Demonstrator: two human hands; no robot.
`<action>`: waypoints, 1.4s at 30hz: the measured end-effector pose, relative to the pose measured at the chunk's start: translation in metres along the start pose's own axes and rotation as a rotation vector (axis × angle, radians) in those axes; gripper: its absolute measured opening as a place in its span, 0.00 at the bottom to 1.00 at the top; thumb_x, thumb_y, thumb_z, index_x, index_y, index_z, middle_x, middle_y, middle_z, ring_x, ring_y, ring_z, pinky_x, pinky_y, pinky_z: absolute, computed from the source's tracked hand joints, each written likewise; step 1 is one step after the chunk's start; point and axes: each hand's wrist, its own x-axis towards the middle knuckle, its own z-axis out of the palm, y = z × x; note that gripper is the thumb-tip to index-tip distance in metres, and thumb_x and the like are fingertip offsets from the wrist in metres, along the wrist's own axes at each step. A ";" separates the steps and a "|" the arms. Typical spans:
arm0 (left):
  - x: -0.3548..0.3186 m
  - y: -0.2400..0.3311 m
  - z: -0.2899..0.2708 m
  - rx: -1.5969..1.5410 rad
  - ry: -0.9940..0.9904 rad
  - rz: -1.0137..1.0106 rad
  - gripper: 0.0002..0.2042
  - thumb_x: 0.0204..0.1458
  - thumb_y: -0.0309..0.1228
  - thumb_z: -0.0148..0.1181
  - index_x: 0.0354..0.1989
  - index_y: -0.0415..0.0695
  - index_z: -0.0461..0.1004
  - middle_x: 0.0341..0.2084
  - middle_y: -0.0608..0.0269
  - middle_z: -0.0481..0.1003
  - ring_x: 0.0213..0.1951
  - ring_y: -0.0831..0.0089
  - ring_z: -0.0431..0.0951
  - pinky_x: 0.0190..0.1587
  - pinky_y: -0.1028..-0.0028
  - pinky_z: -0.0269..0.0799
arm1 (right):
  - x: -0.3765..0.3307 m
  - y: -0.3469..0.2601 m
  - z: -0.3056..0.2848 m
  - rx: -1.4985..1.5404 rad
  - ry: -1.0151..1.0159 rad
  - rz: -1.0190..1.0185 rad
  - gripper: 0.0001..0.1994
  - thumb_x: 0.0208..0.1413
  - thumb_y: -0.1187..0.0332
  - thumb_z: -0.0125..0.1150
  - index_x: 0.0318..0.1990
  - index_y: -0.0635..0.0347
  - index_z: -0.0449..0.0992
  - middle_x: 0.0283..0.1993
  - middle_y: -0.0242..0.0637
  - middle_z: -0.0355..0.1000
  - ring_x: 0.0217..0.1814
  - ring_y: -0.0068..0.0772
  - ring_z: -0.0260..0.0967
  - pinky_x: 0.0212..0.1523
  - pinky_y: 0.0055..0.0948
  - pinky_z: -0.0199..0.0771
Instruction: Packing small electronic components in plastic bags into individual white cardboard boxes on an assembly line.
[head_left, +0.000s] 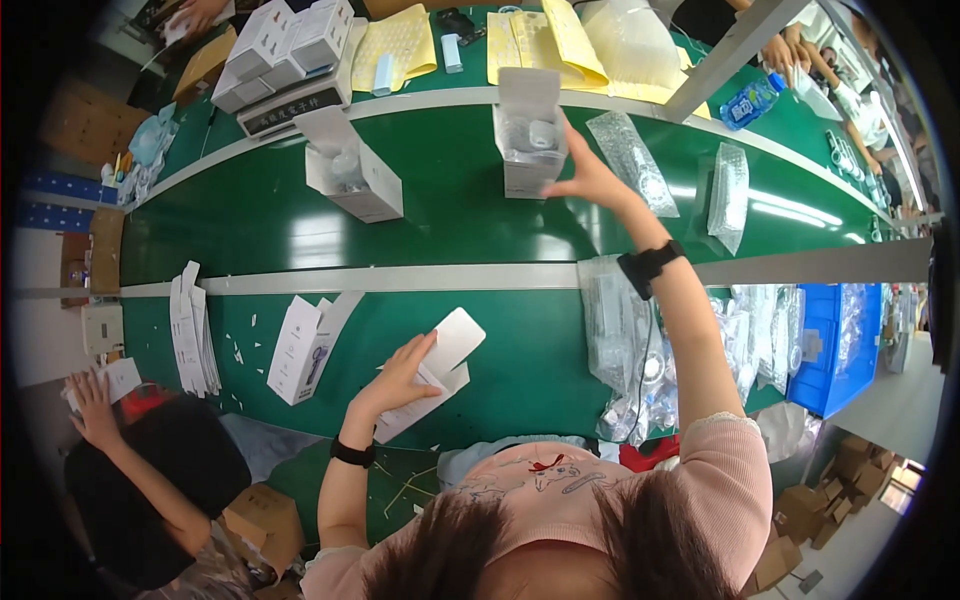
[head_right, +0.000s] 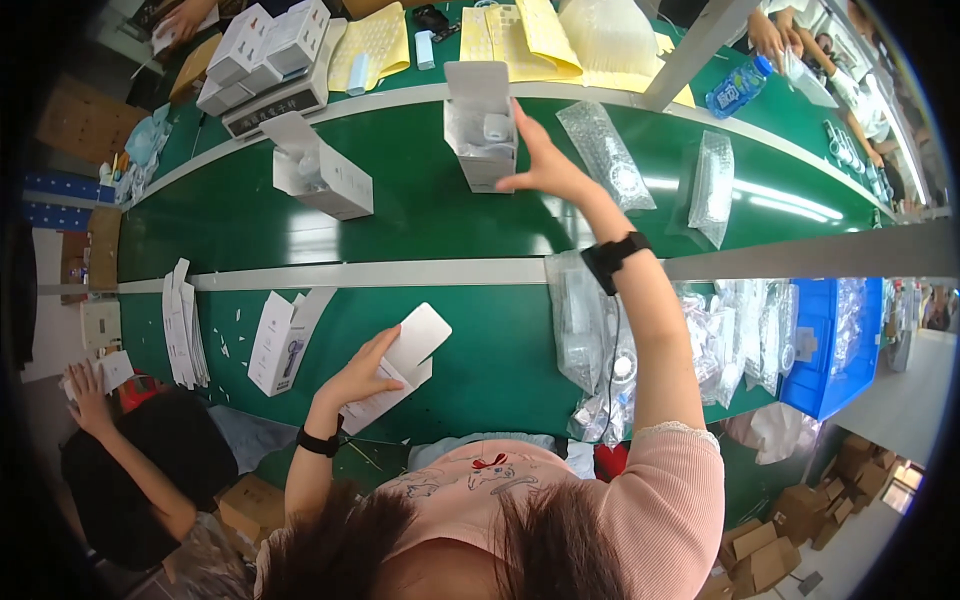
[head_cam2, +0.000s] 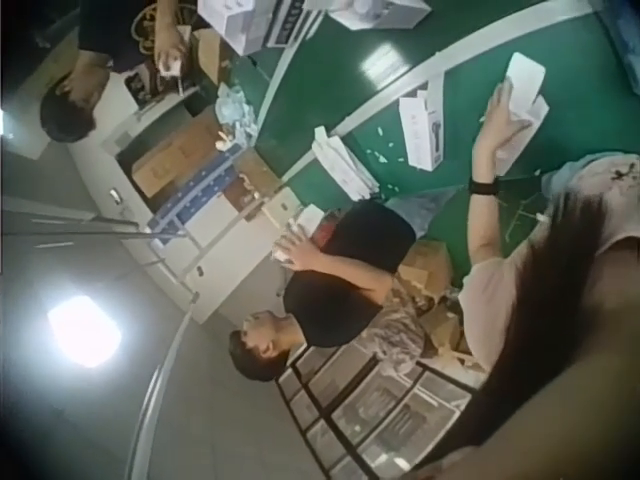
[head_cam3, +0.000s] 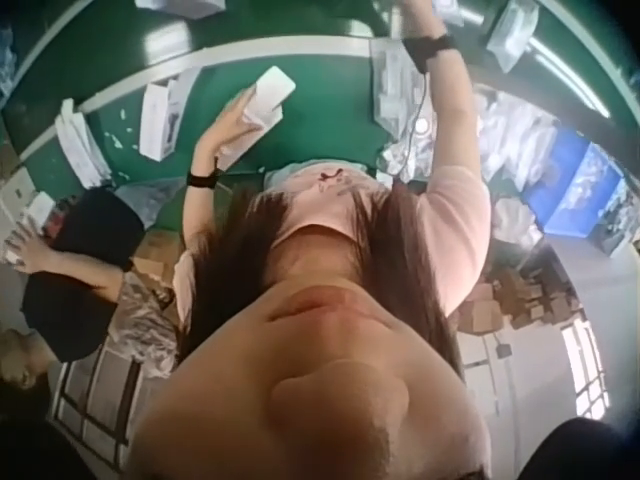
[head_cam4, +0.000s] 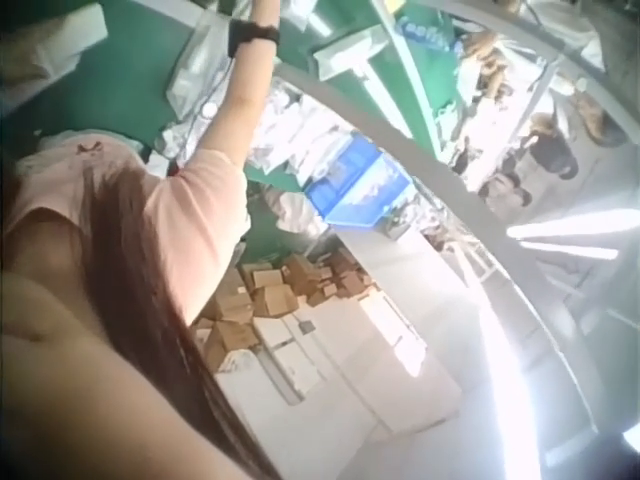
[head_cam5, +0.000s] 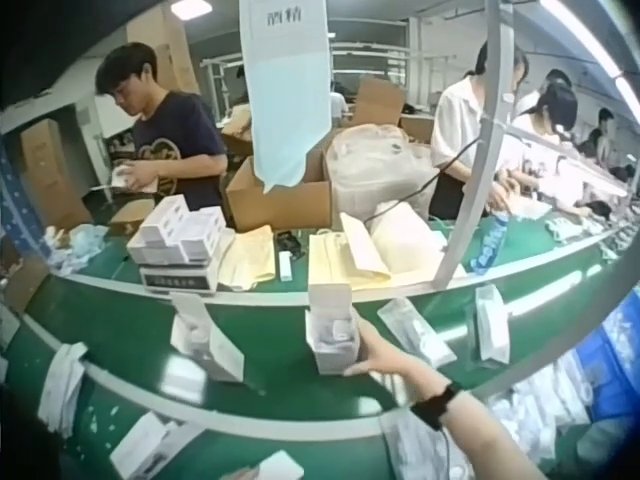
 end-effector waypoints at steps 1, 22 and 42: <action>0.001 0.000 -0.002 -0.189 -0.017 0.040 0.48 0.29 0.39 0.70 0.62 0.49 0.46 0.57 0.45 0.50 0.59 0.53 0.50 0.58 0.61 0.51 | -0.002 0.008 -0.007 0.007 -0.006 0.003 0.45 0.33 0.60 0.70 0.61 0.53 0.50 0.62 0.47 0.49 0.64 0.42 0.46 0.55 0.41 0.59; 0.073 0.145 0.059 -0.283 0.829 0.419 0.36 0.24 0.31 0.74 0.41 0.44 0.54 0.51 0.45 0.56 0.50 0.51 0.63 0.48 0.62 0.64 | -0.097 -0.188 -0.020 0.773 1.063 0.510 0.29 0.45 0.75 0.56 0.56 0.59 0.51 0.51 0.42 0.59 0.50 0.36 0.61 0.51 0.31 0.62; 0.043 0.120 0.121 -0.381 0.947 0.479 0.38 0.28 0.29 0.74 0.41 0.47 0.47 0.55 0.41 0.49 0.54 0.53 0.58 0.52 0.63 0.59 | -0.307 -0.085 -0.140 -0.907 0.448 0.781 0.11 0.43 0.73 0.57 0.36 0.64 0.74 0.33 0.46 0.73 0.36 0.44 0.71 0.37 0.32 0.70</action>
